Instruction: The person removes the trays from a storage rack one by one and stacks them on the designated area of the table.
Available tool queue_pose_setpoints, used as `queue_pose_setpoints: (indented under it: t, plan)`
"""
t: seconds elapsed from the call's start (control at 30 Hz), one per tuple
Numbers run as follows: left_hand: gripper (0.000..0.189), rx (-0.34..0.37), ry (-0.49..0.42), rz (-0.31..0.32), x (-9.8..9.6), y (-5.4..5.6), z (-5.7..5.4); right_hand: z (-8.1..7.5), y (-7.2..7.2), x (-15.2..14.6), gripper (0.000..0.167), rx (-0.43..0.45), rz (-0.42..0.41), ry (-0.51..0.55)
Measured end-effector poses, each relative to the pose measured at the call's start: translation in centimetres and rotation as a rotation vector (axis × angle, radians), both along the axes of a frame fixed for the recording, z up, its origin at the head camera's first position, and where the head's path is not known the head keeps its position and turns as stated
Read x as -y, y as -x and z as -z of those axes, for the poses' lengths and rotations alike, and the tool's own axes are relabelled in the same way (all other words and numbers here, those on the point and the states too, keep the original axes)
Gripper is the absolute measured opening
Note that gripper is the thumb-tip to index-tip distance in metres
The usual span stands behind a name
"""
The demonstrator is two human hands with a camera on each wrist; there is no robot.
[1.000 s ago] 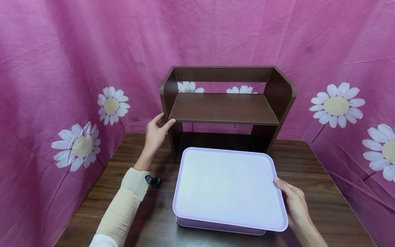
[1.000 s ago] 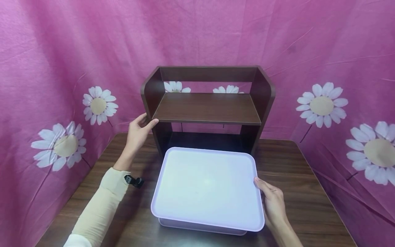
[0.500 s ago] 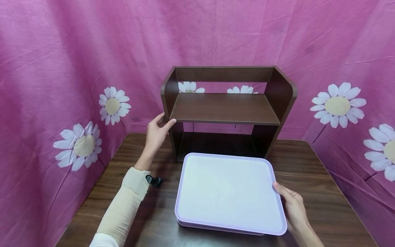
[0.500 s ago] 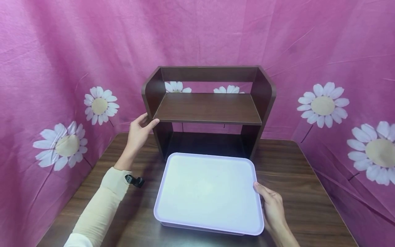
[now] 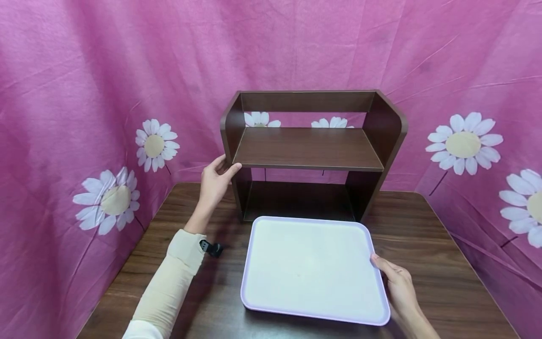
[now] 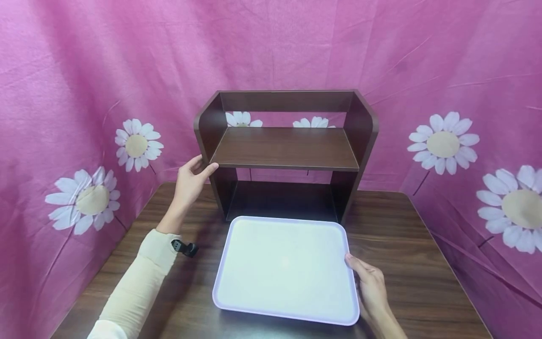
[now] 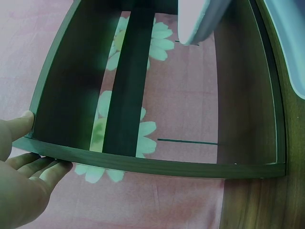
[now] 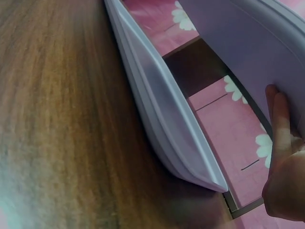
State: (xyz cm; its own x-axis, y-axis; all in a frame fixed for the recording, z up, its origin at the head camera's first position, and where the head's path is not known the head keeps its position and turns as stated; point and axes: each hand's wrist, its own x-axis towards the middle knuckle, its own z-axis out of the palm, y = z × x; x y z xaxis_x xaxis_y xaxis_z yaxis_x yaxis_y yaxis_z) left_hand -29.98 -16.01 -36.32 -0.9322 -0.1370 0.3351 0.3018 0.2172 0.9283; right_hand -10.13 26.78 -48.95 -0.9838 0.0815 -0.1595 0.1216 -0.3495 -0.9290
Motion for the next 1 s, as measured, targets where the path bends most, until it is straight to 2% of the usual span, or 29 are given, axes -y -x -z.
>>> queue_pose_setpoints:
  t: [0.4,1.0]
  plan:
    - [0.057,0.004,-0.004,0.004,0.0,0.0,0.0,1.2,0.2,0.3,0.032,0.021,0.005,0.022]
    - [0.057,-0.001,-0.006,0.013,-0.1,0.0,-0.1,2.6,0.7,0.7,0.030,0.087,0.037,-0.047]
